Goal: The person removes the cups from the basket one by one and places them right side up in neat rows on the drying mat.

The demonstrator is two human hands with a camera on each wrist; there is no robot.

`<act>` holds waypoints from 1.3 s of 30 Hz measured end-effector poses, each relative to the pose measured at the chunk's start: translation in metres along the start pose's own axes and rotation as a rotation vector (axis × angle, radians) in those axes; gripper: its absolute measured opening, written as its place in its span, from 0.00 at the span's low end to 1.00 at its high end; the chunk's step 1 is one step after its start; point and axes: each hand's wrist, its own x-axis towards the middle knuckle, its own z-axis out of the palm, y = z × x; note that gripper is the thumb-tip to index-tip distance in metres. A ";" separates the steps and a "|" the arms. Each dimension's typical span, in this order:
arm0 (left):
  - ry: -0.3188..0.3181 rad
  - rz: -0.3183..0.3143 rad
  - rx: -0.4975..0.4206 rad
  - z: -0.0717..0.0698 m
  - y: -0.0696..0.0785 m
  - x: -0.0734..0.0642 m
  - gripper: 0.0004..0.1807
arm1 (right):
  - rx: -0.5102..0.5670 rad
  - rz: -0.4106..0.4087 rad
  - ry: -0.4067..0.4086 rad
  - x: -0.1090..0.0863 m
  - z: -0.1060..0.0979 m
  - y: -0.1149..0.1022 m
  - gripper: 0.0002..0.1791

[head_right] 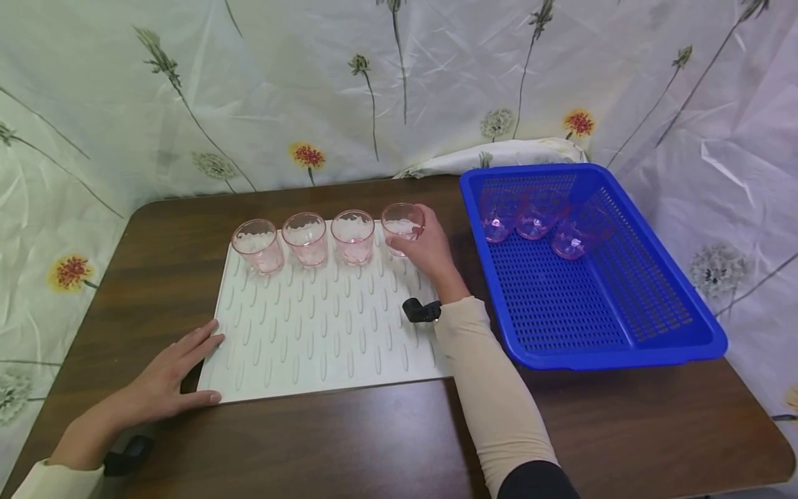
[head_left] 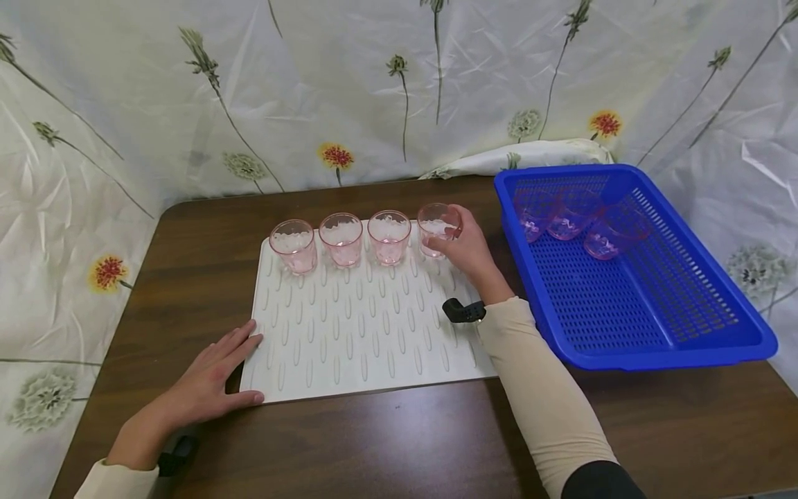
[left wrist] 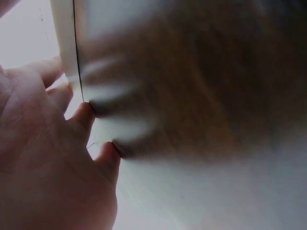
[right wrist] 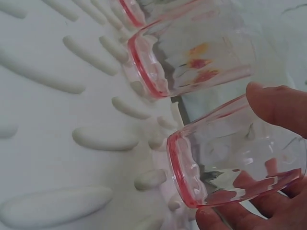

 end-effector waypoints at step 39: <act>0.018 0.022 -0.016 -0.001 0.000 -0.001 0.50 | -0.077 -0.064 0.044 -0.013 -0.003 -0.001 0.61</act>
